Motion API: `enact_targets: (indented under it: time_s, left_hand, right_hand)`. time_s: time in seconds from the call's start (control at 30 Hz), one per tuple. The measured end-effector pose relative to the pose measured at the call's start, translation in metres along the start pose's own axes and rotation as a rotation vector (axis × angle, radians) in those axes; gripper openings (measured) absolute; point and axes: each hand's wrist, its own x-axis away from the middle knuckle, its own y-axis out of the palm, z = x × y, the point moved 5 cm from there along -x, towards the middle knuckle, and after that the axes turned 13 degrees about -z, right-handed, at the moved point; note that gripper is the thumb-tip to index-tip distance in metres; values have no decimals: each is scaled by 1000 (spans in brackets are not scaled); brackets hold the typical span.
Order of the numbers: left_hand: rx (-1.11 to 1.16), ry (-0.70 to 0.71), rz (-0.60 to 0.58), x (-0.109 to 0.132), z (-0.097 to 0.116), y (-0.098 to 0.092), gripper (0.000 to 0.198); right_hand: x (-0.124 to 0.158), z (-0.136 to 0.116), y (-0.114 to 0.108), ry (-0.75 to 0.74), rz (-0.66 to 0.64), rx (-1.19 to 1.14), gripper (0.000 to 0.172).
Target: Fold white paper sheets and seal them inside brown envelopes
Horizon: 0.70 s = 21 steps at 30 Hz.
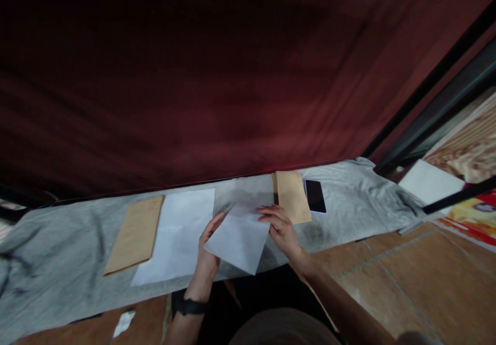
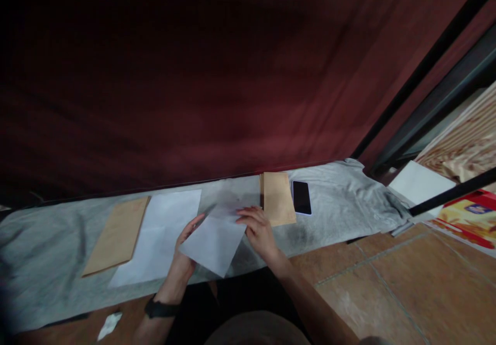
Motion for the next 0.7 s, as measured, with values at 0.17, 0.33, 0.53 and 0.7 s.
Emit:
enact_targets:
  time_s: [0.17,0.33,0.53,0.7]
  left_hand:
    - [300,-365,68,5,-45,-16,36]
    - [252,-371,35,15,-47,-23,44]
    - [-87,-227,-26,2,-42,-30,68]
    - [-486,-61,-149,-39,-29,-35,56]
  right_hand:
    - [32,23,29,6,-115,186,41]
    - [65,37,56,55,-372,246,58]
    - [74,36,59,166,-498,197,57]
    - [40,30,62,186,-460,274,43]
